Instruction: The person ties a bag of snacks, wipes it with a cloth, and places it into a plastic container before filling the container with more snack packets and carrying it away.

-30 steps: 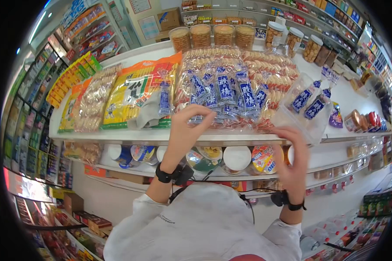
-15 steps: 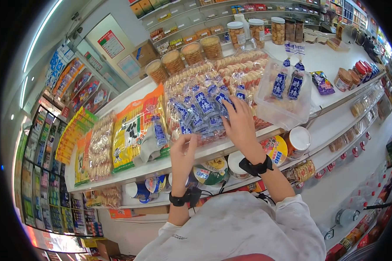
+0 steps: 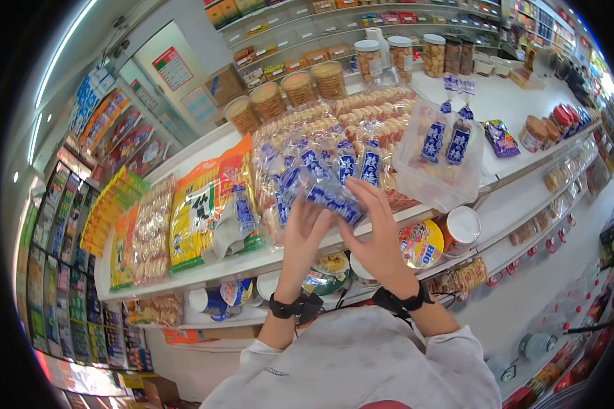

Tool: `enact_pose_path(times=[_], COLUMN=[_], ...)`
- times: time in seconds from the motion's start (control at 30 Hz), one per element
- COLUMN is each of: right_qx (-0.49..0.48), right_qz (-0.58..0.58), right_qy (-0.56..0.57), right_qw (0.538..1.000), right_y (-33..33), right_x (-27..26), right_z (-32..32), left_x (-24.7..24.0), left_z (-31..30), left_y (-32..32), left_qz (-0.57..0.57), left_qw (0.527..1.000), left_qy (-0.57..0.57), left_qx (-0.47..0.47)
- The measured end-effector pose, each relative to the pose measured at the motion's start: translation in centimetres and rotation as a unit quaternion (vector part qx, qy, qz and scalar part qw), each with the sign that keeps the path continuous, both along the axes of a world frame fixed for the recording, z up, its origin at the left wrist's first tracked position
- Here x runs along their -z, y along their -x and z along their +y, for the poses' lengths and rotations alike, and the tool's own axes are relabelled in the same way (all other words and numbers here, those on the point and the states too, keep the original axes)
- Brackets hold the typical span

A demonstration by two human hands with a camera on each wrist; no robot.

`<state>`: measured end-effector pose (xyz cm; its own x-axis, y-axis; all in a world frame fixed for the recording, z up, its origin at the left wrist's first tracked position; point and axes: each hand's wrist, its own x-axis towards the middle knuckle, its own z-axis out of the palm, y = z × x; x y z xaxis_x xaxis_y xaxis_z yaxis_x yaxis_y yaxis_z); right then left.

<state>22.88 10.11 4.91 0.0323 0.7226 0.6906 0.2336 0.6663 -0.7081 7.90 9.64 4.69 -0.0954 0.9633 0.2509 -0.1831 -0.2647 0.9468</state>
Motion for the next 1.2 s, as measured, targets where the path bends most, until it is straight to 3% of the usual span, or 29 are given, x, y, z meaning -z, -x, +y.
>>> enact_pose_path(times=[0.07, 0.17, 0.37, 0.57, 0.67, 0.8, 1.2], right_qx=[-0.118, -0.208, -0.232, -0.247, -0.257, -0.244, -0.242], right_qz=[0.076, 0.140, 0.150, 0.157, 0.182, 0.205, 0.185], right_qy=[0.124, 0.206, 0.234, 0.247, 0.258, 0.268, 0.233], right_qw=[0.982, 0.946, 0.932, 0.924, 0.913, 0.909, 0.924], right_y=[0.5, 0.6, 0.8, 0.8, 0.8, 0.6, 0.5], right_x=[0.1, 1.5, 2.4, 2.1, 1.6, 1.5, 0.1], right_z=[-1.3, -1.6, -1.5, -1.7, -1.9, -1.6, -2.3], left_x=[-0.7, -0.9, -1.1, -0.5, -1.0, -1.3, -1.0], left_z=[-0.1, 0.0, -0.9, -1.0, -1.2, -1.7, -1.8], left_y=[0.1, 0.0, 0.7, 1.3, 1.8, 1.9, 2.2], left_qz=[0.029, -0.003, 0.059, 0.048, 0.085, 0.021, -0.022], left_qw=[0.999, 0.998, 0.995, 0.996, 0.995, 0.999, 0.999], left_qy=[-0.011, -0.055, -0.050, -0.058, -0.047, 0.035, -0.031], left_qx=[-0.037, -0.043, -0.056, -0.048, -0.012, -0.030, -0.038])
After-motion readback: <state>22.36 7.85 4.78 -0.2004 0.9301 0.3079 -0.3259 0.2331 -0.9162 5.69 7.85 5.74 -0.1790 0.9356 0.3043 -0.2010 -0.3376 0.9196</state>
